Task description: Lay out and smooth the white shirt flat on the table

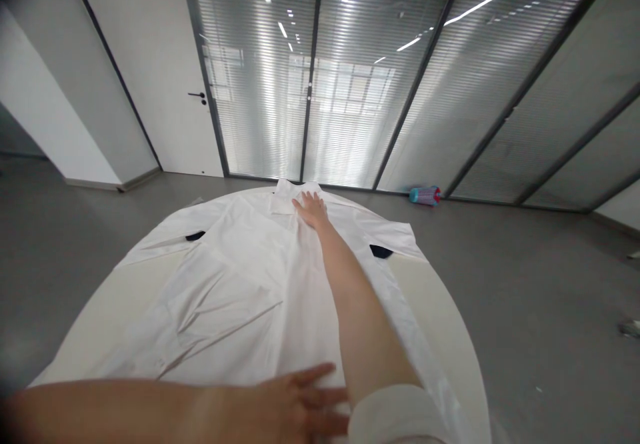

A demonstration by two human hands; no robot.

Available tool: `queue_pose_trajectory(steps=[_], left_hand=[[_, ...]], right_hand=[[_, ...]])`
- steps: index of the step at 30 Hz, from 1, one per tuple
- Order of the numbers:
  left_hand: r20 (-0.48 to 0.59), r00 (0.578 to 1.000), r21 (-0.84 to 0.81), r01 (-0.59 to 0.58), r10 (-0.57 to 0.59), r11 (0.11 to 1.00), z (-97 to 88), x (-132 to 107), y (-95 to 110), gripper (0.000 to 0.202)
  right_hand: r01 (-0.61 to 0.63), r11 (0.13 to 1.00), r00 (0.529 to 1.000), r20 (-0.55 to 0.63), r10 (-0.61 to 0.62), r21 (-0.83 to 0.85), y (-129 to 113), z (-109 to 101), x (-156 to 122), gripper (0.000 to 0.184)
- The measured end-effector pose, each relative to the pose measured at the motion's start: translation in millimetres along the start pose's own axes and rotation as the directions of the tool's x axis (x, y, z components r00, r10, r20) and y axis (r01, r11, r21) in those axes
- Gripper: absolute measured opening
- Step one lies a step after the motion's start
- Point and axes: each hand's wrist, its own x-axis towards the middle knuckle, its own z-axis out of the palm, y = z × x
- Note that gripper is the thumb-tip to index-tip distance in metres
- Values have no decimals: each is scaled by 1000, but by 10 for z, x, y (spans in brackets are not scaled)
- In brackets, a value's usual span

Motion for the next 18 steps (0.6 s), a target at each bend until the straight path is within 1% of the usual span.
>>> queue_pose_trajectory(steps=[2,3,4,6,8,10,13,16,18], left_hand=[[-24,989,-4,143,-143,990,-197,19,-62,54],[-30,980,-9,194,-194,981,-247,27,-84,61],[-34,976,-12,215,-216,976,-266,31,-97,67],[-31,978,10,209,-208,978,-228,30,-93,76],[-33,983,65,182,-180,981,-129,20,-61,83],[-55,986,143,164,-158,976,10,15,-18,82],[-148,986,284,119,-79,951,294,47,33,70],[-254,967,446,89,31,891,578,120,50,50],[-264,962,512,83,65,855,653,160,47,43]], right_hand=[[9,1000,1000,15,-9,-11,8,-24,-73,81],[11,1000,999,45,-10,-16,1,-22,-116,82],[10,1000,997,78,-8,-22,-13,-11,-158,83],[5,999,992,125,1,-42,-50,28,-234,85],[4,997,991,137,7,-78,-85,68,-281,87],[4,994,990,138,11,-110,-107,87,-294,88],[0,992,986,164,21,-124,-118,78,-274,89],[1,992,985,170,20,-124,-119,72,-257,88],[0,992,989,149,19,-129,-119,88,-264,87]])
